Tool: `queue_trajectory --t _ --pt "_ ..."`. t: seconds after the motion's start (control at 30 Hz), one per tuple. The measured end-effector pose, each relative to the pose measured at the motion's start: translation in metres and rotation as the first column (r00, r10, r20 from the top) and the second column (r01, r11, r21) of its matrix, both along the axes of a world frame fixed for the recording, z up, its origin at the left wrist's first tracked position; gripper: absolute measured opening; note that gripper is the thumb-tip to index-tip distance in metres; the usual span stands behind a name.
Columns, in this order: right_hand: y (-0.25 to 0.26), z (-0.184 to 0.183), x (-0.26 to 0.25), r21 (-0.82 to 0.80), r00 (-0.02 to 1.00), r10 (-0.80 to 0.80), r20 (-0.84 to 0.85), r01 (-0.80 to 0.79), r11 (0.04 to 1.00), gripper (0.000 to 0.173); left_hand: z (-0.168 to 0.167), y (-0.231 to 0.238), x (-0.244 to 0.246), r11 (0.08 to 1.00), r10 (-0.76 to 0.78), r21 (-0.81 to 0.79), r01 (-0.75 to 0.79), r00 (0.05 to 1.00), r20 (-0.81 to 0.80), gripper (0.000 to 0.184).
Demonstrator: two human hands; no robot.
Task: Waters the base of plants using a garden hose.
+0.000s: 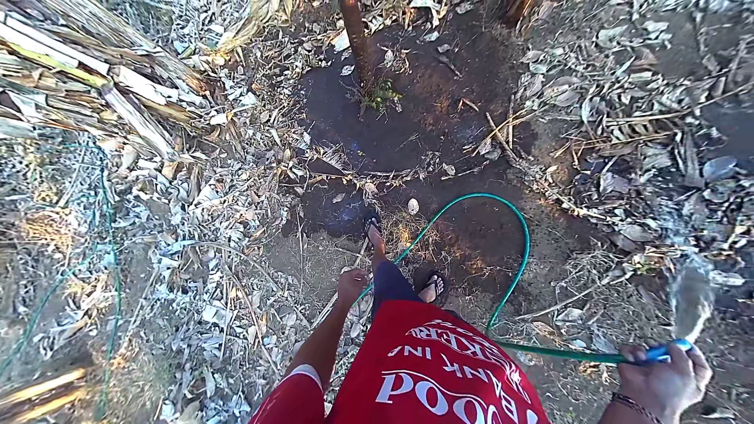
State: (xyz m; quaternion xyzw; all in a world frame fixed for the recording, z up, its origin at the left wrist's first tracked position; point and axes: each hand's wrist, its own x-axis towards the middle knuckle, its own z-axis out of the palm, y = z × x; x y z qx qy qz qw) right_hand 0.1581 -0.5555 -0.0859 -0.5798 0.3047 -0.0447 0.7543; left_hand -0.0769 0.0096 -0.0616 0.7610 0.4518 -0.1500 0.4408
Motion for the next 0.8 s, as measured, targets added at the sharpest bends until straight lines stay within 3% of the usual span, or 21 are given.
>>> queue_trajectory --t 0.37,0.53,0.67,0.8 --pt "-0.014 -0.014 0.004 0.048 0.999 -0.044 0.019 0.043 0.998 0.021 -0.004 -0.007 0.008 1.000 -0.015 -0.006 0.015 1.000 -0.013 0.021" --pt "0.013 0.016 0.007 0.033 0.998 0.008 0.062 -0.010 0.999 0.018 -0.001 -0.010 0.004 1.000 -0.019 0.008 0.019 0.998 0.055 0.021" --pt "0.028 0.045 0.012 0.020 0.995 -0.093 -0.034 0.094 0.995 0.030 -0.003 -0.024 0.005 0.998 -0.058 -0.013 0.060 0.990 0.127 0.023" --pt "0.022 0.030 0.011 0.054 0.979 -0.185 -0.091 0.190 0.980 0.033 -0.026 -0.011 -0.007 0.990 -0.142 -0.011 0.143 0.987 0.079 0.025"
